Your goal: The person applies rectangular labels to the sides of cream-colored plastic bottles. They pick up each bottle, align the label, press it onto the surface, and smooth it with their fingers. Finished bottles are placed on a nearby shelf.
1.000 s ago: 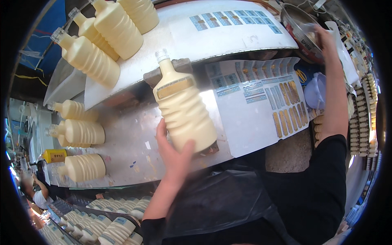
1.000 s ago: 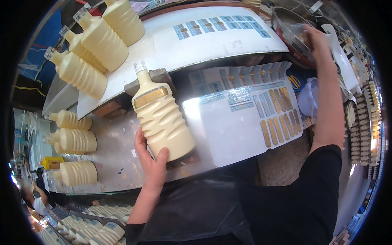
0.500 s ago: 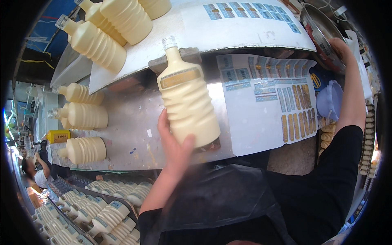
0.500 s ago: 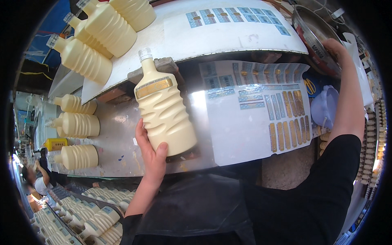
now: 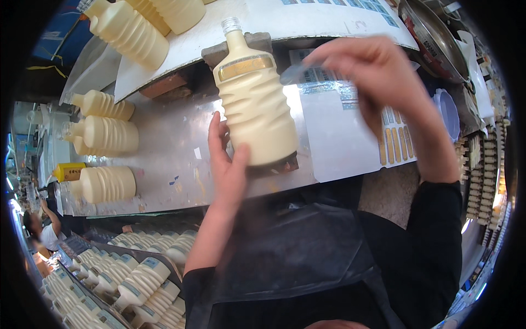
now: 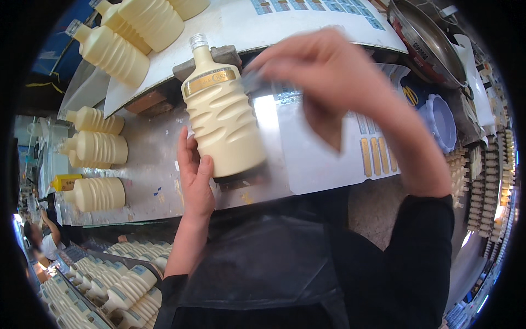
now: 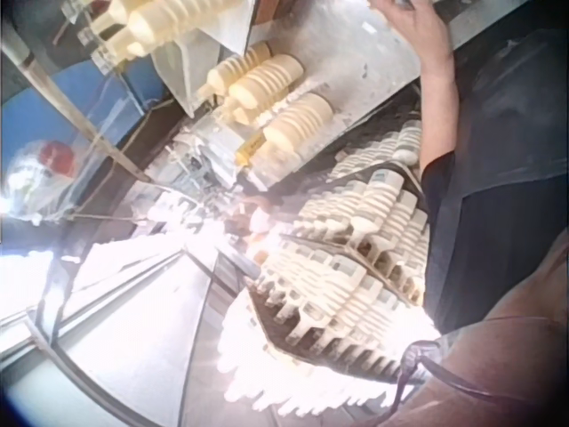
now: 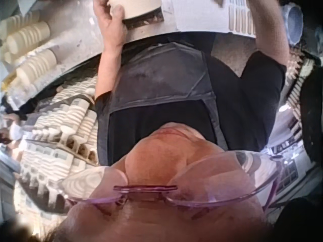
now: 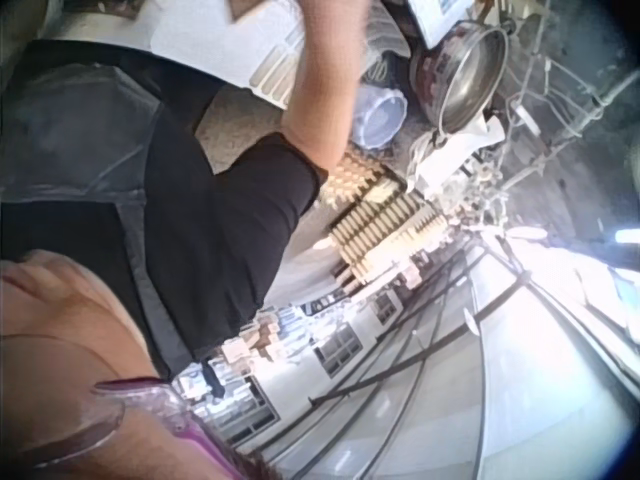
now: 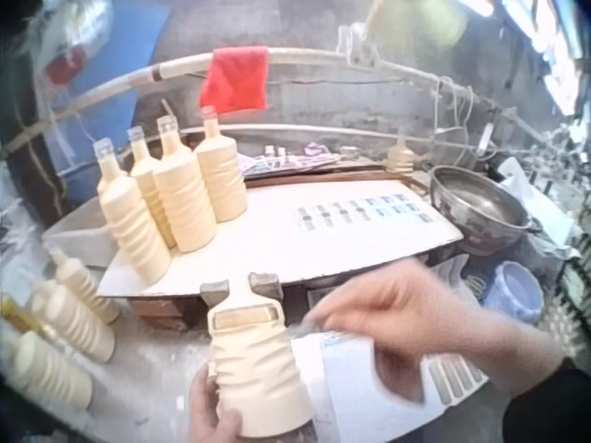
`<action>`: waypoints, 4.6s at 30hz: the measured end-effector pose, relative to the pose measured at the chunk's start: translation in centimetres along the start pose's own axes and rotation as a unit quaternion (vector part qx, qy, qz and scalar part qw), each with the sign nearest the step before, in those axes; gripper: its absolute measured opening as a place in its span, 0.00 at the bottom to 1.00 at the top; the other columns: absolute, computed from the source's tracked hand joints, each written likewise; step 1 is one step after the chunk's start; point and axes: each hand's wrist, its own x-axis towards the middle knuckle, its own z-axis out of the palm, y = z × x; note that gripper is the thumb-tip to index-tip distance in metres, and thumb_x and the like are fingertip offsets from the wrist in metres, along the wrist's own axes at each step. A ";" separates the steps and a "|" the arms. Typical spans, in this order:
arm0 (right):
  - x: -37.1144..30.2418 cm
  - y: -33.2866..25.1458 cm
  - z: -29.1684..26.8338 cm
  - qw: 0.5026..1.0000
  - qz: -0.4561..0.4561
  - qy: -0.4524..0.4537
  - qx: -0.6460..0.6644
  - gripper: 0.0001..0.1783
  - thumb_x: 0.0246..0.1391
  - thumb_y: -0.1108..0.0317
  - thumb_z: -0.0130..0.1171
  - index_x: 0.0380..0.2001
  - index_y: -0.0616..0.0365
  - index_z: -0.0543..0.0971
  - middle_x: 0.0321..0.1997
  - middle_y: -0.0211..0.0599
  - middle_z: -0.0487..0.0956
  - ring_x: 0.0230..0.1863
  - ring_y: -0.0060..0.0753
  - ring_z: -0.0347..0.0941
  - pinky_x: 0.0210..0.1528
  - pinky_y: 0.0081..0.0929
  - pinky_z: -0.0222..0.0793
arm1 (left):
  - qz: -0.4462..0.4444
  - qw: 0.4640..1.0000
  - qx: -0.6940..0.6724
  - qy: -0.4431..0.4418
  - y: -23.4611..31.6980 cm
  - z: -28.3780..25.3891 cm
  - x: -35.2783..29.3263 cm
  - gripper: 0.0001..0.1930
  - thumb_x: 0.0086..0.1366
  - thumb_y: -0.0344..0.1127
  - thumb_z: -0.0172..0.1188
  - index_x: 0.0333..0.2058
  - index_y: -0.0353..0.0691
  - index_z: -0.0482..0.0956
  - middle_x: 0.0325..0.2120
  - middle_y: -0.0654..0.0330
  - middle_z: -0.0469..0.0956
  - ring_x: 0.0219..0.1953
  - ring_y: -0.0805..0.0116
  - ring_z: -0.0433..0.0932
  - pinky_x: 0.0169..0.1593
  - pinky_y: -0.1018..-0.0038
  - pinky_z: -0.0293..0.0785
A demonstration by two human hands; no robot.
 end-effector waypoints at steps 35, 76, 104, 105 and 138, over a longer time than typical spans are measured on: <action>-6.2 1.9 12.0 0.956 0.276 -0.010 0.094 0.32 0.60 0.54 0.64 0.61 0.63 0.76 0.36 0.45 0.84 0.36 0.29 0.80 0.41 0.28 0.75 | -0.040 0.997 -0.059 0.038 0.7 1.7 -0.2 0.36 0.71 0.39 0.58 0.71 0.32 0.52 0.69 0.46 0.57 0.72 0.56 0.55 0.74 0.61 0.50; -7.5 5.1 13.9 0.927 0.254 0.031 0.275 0.33 0.64 0.55 0.63 0.66 0.61 0.72 0.40 0.38 0.83 0.41 0.26 0.77 0.47 0.28 0.75 | -0.047 0.983 -0.176 0.033 0.0 0.7 -0.6 0.33 0.73 0.33 0.59 0.73 0.40 0.59 0.65 0.56 0.69 0.67 0.64 0.67 0.72 0.65 0.58; -4.8 0.4 13.3 0.958 0.270 0.095 -0.026 0.41 0.52 0.47 0.70 0.62 0.60 0.71 0.27 0.31 0.72 0.30 0.27 0.72 0.35 0.26 0.69 | -0.030 0.997 0.030 0.063 1.1 1.7 0.2 0.40 0.63 0.37 0.67 0.67 0.33 0.55 0.60 0.48 0.65 0.65 0.58 0.64 0.69 0.62 0.59; -4.9 0.6 13.2 0.959 0.267 0.092 -0.023 0.40 0.53 0.48 0.70 0.62 0.60 0.71 0.27 0.30 0.72 0.30 0.25 0.72 0.36 0.25 0.69 | -0.028 0.997 0.028 0.063 1.1 1.6 0.2 0.40 0.63 0.37 0.67 0.67 0.33 0.55 0.60 0.48 0.65 0.66 0.58 0.63 0.70 0.61 0.58; -6.9 4.1 12.7 0.910 0.272 0.045 0.310 0.35 0.61 0.54 0.66 0.65 0.63 0.72 0.33 0.34 0.81 0.35 0.24 0.76 0.41 0.27 0.75 | -0.035 0.991 -0.115 0.055 -0.1 0.6 -1.3 0.34 0.75 0.42 0.57 0.72 0.37 0.54 0.62 0.55 0.66 0.64 0.63 0.65 0.70 0.65 0.56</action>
